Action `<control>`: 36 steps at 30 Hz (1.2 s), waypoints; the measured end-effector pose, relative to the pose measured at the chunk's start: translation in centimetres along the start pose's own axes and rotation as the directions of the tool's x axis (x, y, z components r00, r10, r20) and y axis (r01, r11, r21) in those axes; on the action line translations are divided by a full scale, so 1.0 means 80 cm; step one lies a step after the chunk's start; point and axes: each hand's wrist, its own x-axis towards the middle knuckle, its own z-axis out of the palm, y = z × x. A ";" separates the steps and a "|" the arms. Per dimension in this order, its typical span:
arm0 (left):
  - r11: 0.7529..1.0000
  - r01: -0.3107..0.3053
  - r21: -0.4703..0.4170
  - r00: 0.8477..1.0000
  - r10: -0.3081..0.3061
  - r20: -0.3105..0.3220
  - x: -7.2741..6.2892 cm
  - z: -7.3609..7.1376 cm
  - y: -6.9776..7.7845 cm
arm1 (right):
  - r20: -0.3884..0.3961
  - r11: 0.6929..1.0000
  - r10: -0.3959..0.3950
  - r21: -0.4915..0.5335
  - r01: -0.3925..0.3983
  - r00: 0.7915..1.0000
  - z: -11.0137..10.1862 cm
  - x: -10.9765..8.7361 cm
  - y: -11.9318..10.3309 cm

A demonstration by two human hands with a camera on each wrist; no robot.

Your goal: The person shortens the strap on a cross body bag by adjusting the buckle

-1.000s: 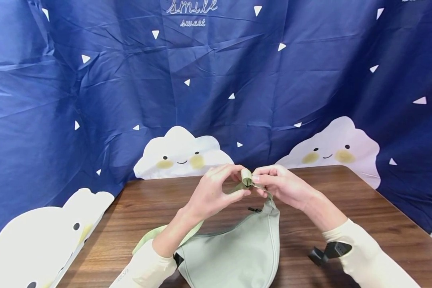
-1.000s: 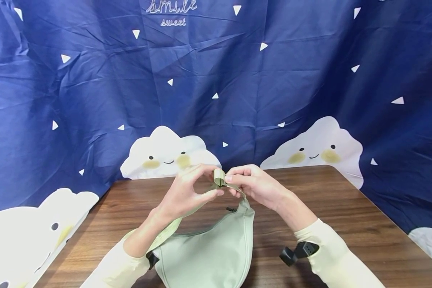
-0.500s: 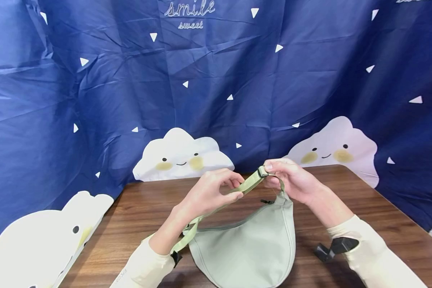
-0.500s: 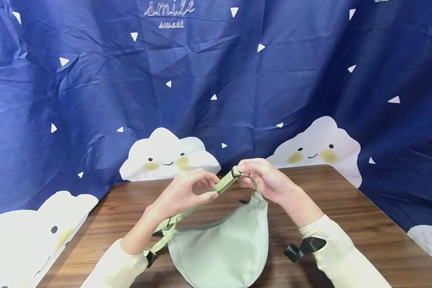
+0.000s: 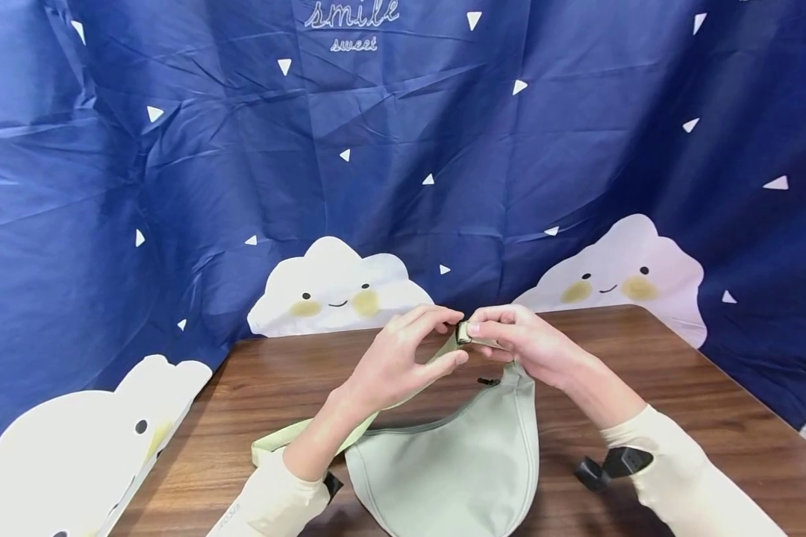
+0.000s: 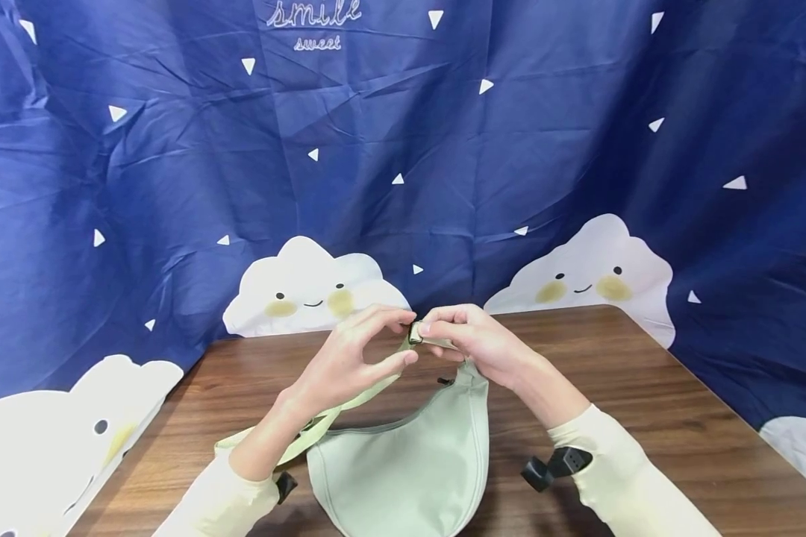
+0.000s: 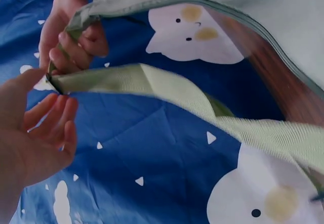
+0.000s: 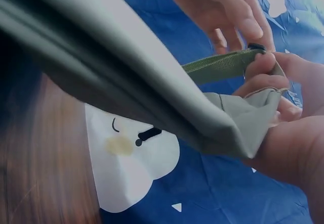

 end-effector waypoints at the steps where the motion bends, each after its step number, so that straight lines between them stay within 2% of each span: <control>1: 1.000 -0.005 -0.006 1.000 0.005 -0.017 0.001 0.000 0.001 | 0.014 1.000 -0.004 -0.007 0.004 1.000 0.001 0.001 0.000; 6: 1.000 -0.012 -0.017 0.998 0.010 -0.067 0.002 -0.001 0.005 | 0.084 0.999 -0.023 -0.027 0.025 0.996 -0.002 0.002 0.002; 11: 1.000 0.004 -0.018 0.995 -0.006 -0.095 0.002 -0.002 0.003 | 0.104 1.000 -0.023 -0.010 0.024 0.994 -0.014 0.000 0.008; 21: 1.000 0.007 -0.030 0.998 -0.009 -0.056 -0.001 0.002 0.001 | 0.091 0.999 -0.032 -0.021 0.034 0.995 -0.011 -0.001 0.014; 28: 0.999 0.047 -0.011 0.998 -0.048 -0.029 -0.003 -0.002 0.004 | 0.095 0.999 -0.030 -0.039 0.034 0.995 -0.006 0.002 0.014; 31: 0.998 0.056 0.008 0.998 -0.055 -0.030 -0.005 -0.005 0.004 | 0.097 0.999 -0.007 -0.038 0.011 0.995 -0.006 0.003 0.014; 36: 0.999 0.037 0.035 0.998 -0.035 -0.052 -0.002 -0.009 0.002 | 0.093 1.000 0.005 -0.022 -0.003 0.996 -0.011 0.002 0.011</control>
